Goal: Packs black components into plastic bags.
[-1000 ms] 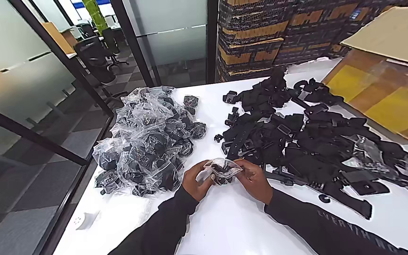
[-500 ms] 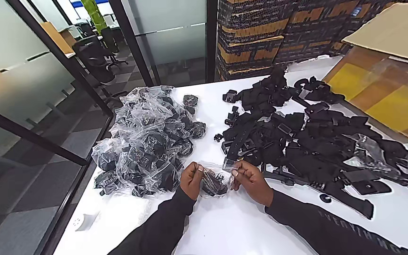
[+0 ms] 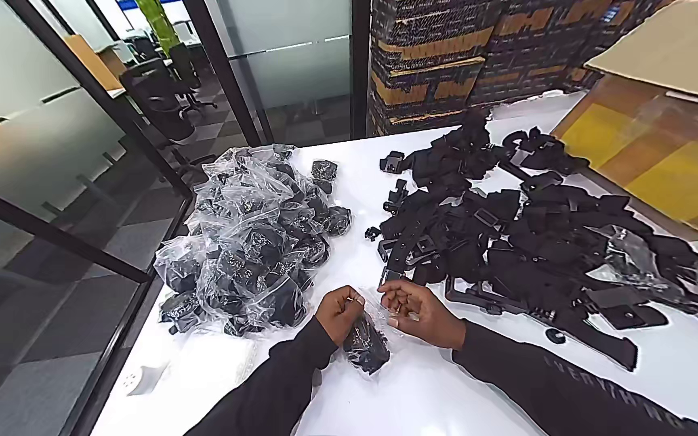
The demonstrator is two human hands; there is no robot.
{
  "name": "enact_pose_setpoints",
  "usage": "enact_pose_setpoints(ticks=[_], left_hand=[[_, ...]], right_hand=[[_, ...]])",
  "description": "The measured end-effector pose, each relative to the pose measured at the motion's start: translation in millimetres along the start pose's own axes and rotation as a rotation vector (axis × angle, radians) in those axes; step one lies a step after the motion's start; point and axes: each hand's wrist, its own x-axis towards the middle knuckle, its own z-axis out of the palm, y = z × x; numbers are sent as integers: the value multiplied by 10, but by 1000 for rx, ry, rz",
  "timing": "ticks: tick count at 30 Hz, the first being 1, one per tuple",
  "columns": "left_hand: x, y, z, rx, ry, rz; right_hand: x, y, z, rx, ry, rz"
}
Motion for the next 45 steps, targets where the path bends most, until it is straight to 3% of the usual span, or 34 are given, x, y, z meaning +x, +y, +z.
enact_pose_setpoints(ticks=[6, 11, 18, 32, 45], left_hand=[[17, -62, -44, -1, -44, 23], [36, -31, -81, -39, -107, -35], [2, 4, -14, -121, -15, -36], [-7, 46, -39, -3, -159, -97], [5, 53, -39, -60, -43, -99]], right_hand=[[2, -41, 24, 28, 14, 66], [21, -60, -35, 66, -84, 119], [31, -54, -44, 69, -95, 160], [19, -7, 39, 47, -18, 91], [159, -50, 174, 77, 47, 62]])
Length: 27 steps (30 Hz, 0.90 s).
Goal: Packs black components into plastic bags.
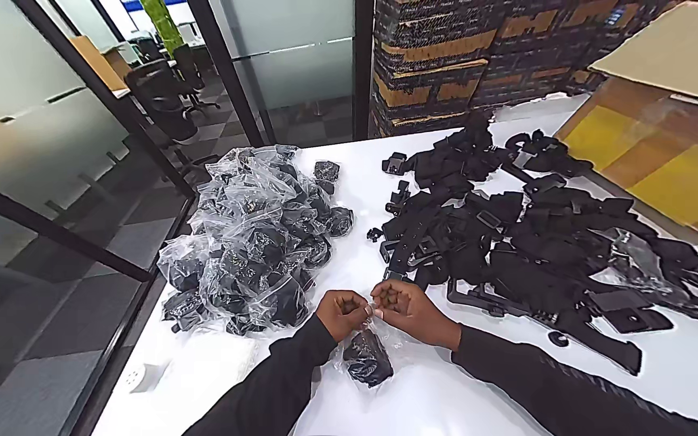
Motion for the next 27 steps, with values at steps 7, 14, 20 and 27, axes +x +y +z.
enact_pose_setpoints(ticks=[7, 14, 20, 27], left_hand=[[0, 4, -10, 25, 48, 45], [-8, -19, 11, 97, 32, 23], [-3, -1, 3, 100, 34, -3], [11, -40, -45, 68, -20, 27]], right_hand=[[97, 30, 32, 15, -29, 23], [53, 40, 21, -6, -7, 37], [49, 54, -5, -1, -12, 24], [43, 74, -14, 24, -18, -8]])
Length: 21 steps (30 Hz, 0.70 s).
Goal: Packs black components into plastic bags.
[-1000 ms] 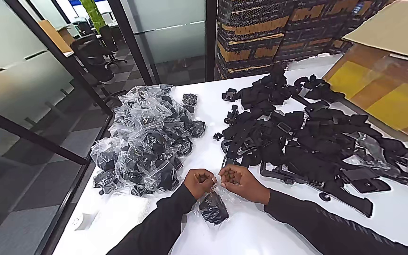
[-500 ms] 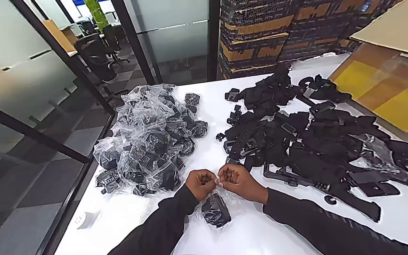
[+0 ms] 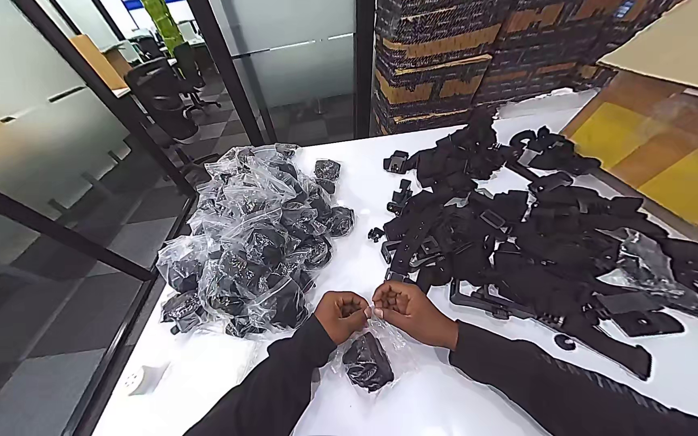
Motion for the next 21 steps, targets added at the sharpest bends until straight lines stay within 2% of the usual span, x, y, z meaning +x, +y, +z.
enact_pose_setpoints(ticks=[11, 16, 21], left_hand=[[30, 32, -50, -96, -7, -19], [6, 73, 5, -75, 37, -51], [-4, 9, 42, -12, 42, 3]], right_hand=[[-1, -5, 22, 1, 5, -4], [-4, -5, 28, 0, -7, -1], [-1, -9, 27, -17, -14, 0]])
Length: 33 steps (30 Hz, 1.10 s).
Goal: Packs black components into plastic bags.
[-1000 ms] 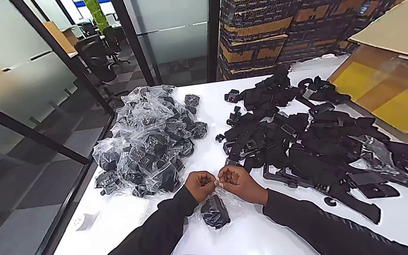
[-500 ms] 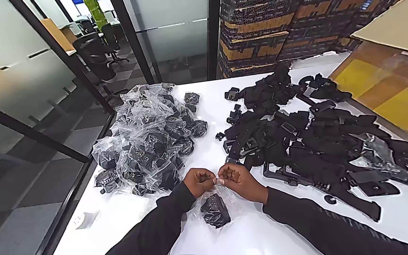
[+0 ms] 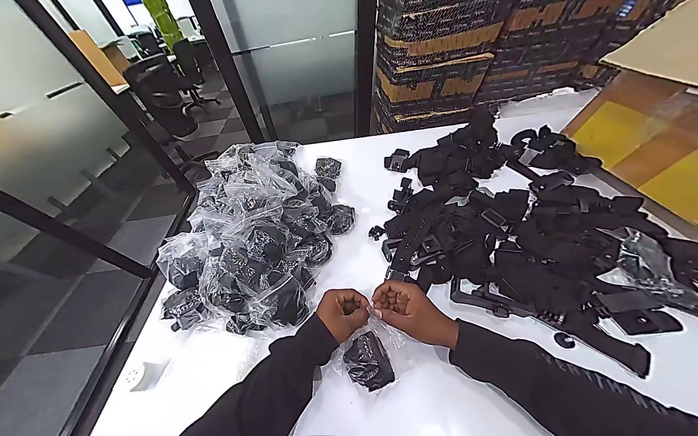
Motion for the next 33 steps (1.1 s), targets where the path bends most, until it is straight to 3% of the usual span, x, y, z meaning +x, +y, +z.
enact_pose_setpoints(ticks=[9, 33], left_hand=[[-11, -74, 61, 92, 10, 95], [-20, -85, 73, 70, 32, 120]], right_hand=[[0, -10, 6, 12, -6, 1], [-9, -16, 15, -16, -14, -4]])
